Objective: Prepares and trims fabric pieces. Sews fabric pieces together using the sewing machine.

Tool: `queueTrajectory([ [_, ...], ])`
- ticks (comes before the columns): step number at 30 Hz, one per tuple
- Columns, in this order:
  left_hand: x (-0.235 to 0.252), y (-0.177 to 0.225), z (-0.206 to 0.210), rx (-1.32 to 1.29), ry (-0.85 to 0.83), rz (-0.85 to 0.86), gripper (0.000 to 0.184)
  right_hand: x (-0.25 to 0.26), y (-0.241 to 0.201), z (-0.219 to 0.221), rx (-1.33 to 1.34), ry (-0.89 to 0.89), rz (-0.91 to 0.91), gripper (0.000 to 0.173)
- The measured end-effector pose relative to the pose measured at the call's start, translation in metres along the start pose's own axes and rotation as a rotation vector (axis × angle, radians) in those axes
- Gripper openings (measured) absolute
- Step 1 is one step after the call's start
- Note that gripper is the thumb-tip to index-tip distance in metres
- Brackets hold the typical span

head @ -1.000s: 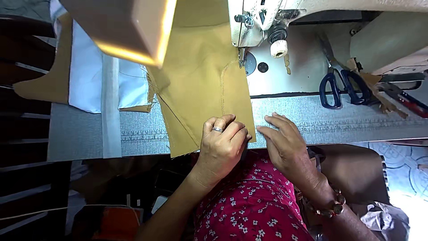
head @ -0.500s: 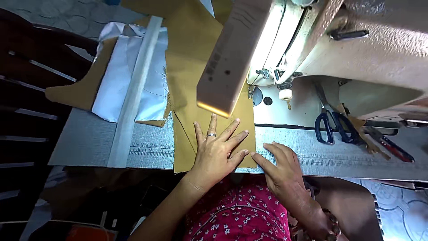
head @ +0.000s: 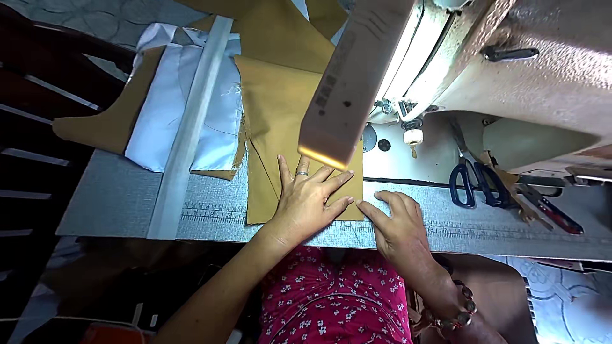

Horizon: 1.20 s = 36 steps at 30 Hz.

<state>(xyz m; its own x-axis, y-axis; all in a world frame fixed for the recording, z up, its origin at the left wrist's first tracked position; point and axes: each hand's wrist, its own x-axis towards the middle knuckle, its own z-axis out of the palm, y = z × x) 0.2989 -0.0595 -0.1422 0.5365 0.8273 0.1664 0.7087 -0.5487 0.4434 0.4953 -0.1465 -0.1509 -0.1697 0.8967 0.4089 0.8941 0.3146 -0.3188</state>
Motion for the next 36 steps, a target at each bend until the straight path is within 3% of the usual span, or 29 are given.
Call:
queueTrajectory([
  [10,0.053,-0.024,-0.007,0.019,-0.139,-0.048,0.055,0.046,0.016,0.003,-0.058,-0.078,0.029,0.035],
  [14,0.075,-0.031,-0.01,-0.002,-0.122,-0.05,0.052,0.057,0.018,0.005,-0.105,-0.093,0.067,0.035],
  [24,0.124,-0.047,-0.016,-0.035,-0.13,-0.077,0.048,0.036,0.017,0.024,-0.113,0.077,0.092,0.036],
  [30,0.143,-0.058,-0.011,-0.056,-0.071,-0.052,0.045,0.035,0.016,0.023,-0.089,0.081,0.097,0.031],
  [36,0.14,-0.063,0.009,-0.049,0.125,0.002,0.039,0.039,0.014,0.021,-0.142,0.145,0.07,0.03],
])
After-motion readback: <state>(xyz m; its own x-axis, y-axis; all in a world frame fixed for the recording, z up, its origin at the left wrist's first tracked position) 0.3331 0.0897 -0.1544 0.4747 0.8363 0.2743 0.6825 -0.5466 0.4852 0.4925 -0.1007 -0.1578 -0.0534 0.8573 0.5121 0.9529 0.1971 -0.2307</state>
